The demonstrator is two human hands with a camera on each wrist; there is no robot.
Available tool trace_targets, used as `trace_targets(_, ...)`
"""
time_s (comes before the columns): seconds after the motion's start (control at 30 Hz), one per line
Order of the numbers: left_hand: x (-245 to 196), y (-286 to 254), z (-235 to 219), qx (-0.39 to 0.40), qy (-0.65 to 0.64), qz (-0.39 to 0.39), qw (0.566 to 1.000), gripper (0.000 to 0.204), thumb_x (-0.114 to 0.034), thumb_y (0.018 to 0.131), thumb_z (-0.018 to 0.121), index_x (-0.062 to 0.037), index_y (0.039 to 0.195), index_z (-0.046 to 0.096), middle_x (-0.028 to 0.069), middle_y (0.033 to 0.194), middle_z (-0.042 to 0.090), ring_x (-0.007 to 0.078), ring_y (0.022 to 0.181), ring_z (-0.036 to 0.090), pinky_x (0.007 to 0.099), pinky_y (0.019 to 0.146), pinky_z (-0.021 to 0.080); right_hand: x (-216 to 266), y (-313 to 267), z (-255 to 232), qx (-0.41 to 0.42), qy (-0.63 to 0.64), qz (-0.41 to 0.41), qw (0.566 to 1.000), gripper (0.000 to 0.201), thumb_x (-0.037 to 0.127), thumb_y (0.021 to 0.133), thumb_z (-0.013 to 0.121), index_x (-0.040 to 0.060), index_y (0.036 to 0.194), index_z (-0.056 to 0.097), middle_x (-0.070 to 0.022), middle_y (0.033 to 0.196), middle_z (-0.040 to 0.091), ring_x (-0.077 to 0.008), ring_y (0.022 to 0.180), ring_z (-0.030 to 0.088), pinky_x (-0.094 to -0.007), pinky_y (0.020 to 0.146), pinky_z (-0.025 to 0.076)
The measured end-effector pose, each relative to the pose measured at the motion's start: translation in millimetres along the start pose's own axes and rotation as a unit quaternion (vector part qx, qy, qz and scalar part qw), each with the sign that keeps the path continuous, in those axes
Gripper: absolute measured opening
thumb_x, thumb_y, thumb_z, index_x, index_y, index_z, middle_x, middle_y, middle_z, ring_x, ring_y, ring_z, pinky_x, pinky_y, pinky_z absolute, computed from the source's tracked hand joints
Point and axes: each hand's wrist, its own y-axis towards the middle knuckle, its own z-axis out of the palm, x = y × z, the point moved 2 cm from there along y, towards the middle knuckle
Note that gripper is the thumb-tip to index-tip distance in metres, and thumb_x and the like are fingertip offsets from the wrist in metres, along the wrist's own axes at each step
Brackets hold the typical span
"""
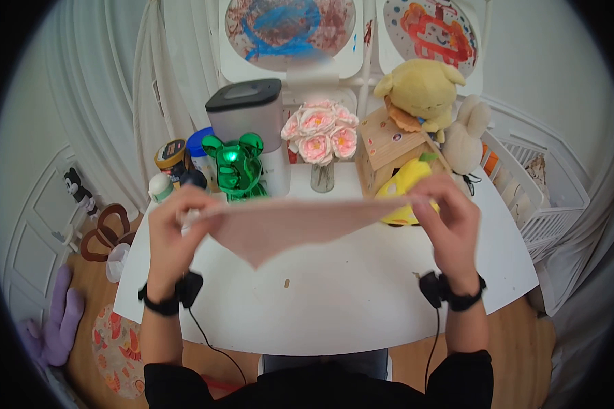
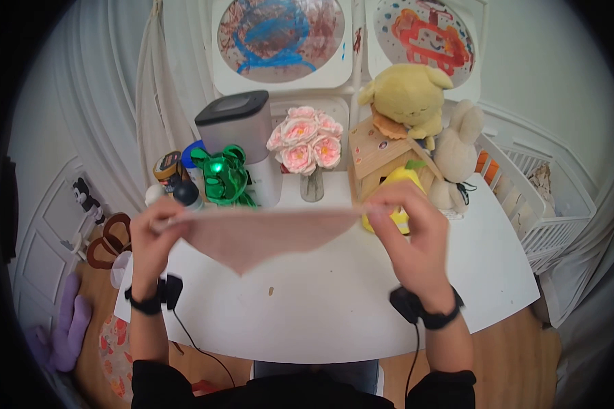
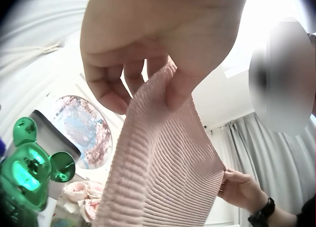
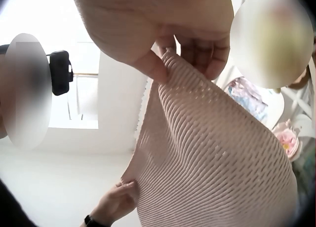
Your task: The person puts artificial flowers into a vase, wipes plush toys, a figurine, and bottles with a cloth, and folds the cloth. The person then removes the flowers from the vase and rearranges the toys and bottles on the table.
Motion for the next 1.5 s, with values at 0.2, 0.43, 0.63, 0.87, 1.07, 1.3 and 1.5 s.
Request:
trace_targets(0.2,-10.8,-125.3,40.2,0.273,0.011,-0.091,0.958,0.030,0.001,0.066,0.073,-0.0090,0.094,0.074,0.0063,0.091,0.069,0.0277,0.087,0.066,0.0363,0.079,0.052,3.7,-122.8,-31.3,0.318,-0.068,0.188,0.927,0.017,-0.006,0.077,0.067,0.0044,0.091,0.067,-0.0079,0.095,0.069,-0.0295,0.090,0.065,-0.0383,0.083,0.048)
trace_targets(0.43,4.3,-193.5,61.8,0.370,-0.125,-0.224,0.893,0.028,0.004,0.071,0.072,-0.0042,0.098,0.072,0.0090,0.092,0.070,0.0285,0.088,0.066,0.0376,0.079,0.052,-10.9,-208.9,-28.3,0.275,-0.016,0.376,0.884,0.014,-0.003,0.086,0.069,0.0013,0.100,0.071,-0.0110,0.094,0.072,-0.0234,0.089,0.069,-0.0318,0.081,0.053)
trace_targets(0.63,22.4,-141.1,64.7,0.325,-0.107,-0.358,0.869,0.010,-0.002,0.086,0.070,-0.0006,0.096,0.071,0.0086,0.087,0.073,0.0150,0.081,0.068,0.0257,0.079,0.050,-40.2,-157.1,-19.1,0.228,-0.027,0.377,0.897,0.012,0.002,0.090,0.068,0.0011,0.102,0.067,-0.0103,0.086,0.069,-0.0196,0.073,0.066,-0.0289,0.068,0.051)
trace_targets(0.87,95.6,-94.5,95.3,0.303,-0.012,-0.301,0.904,0.011,-0.009,0.089,0.070,0.0010,0.093,0.068,0.0042,0.071,0.062,0.0122,0.066,0.055,0.0268,0.065,0.046,-120.7,-107.2,11.2,0.282,-0.026,0.368,0.886,0.009,0.007,0.094,0.063,-0.0009,0.099,0.064,-0.0122,0.077,0.065,-0.0175,0.065,0.059,-0.0292,0.064,0.048)
trace_targets(1.07,119.9,-83.4,109.3,0.303,0.015,-0.332,0.893,0.011,-0.010,0.090,0.069,0.0004,0.093,0.069,0.0017,0.077,0.063,0.0099,0.068,0.052,0.0254,0.063,0.043,-151.9,-104.5,21.0,0.276,-0.059,0.342,0.896,0.009,0.005,0.092,0.064,-0.0024,0.096,0.064,-0.0151,0.081,0.064,-0.0242,0.070,0.062,-0.0327,0.068,0.050)
trace_targets(1.3,124.6,-80.1,123.3,0.308,0.068,-0.257,0.914,0.020,-0.003,0.083,0.070,0.0020,0.102,0.068,0.0130,0.091,0.064,0.0266,0.077,0.064,0.0348,0.070,0.051,-161.4,-108.7,24.7,0.272,-0.169,0.292,0.901,0.013,0.005,0.089,0.066,0.0001,0.100,0.063,-0.0150,0.098,0.056,-0.0305,0.081,0.064,-0.0375,0.075,0.052)
trace_targets(1.5,137.1,-86.6,128.5,0.326,0.111,-0.246,0.906,0.031,-0.002,0.077,0.073,0.0029,0.106,0.062,0.0142,0.099,0.061,0.0250,0.077,0.061,0.0338,0.069,0.050,-166.2,-110.9,26.2,0.302,-0.146,0.308,0.890,0.010,0.004,0.089,0.065,-0.0021,0.092,0.057,-0.0160,0.096,0.055,-0.0322,0.083,0.064,-0.0405,0.075,0.052)
